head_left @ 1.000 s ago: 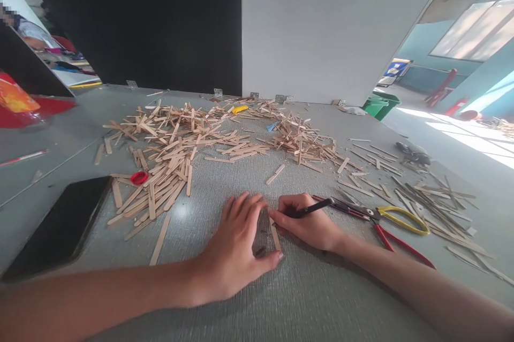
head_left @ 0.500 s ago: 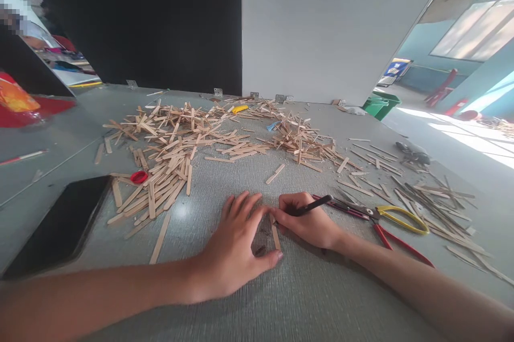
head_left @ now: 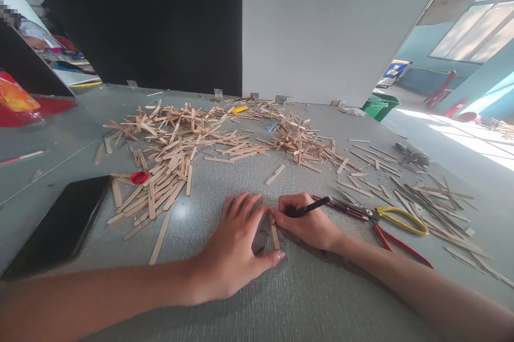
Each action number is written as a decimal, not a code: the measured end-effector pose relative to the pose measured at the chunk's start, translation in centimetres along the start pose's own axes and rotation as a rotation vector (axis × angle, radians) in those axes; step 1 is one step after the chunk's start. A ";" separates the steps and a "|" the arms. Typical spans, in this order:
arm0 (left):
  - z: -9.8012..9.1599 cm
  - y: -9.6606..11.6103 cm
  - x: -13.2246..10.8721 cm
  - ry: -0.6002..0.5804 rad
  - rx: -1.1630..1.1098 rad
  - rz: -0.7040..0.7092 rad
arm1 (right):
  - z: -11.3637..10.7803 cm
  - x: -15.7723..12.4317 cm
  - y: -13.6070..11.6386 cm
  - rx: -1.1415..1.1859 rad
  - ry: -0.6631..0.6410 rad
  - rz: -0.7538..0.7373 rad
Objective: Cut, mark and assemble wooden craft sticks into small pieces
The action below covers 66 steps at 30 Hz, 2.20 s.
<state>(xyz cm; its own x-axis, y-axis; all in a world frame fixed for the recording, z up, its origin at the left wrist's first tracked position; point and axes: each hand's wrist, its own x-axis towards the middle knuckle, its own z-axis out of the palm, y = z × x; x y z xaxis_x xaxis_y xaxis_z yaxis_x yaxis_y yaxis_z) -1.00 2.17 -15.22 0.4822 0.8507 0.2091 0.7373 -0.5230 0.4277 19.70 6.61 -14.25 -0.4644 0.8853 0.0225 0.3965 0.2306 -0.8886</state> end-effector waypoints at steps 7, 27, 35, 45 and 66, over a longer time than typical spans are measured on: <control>0.0 0.0 0.2 0.046 -0.018 0.019 | 0.2 0.0 0.0 -0.039 0.015 -0.005; 0.3 -0.2 0.1 0.022 0.011 0.013 | 0.3 0.1 0.7 0.005 0.031 -0.006; 0.2 -0.1 0.1 0.024 -0.004 0.014 | 0.3 0.1 0.7 0.035 0.022 0.016; 0.1 0.0 0.1 0.041 -0.027 0.016 | 0.2 0.1 0.4 0.054 0.005 0.030; -0.1 0.1 0.2 0.017 -0.019 0.007 | 0.0 0.2 0.1 -0.051 0.031 -0.008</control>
<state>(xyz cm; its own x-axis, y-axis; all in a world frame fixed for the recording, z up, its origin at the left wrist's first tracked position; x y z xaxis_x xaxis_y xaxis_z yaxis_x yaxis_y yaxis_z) -0.83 2.31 -15.07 0.4791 0.8477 0.2275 0.7244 -0.5283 0.4429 19.64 6.78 -14.39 -0.4433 0.8953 0.0445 0.4331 0.2574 -0.8638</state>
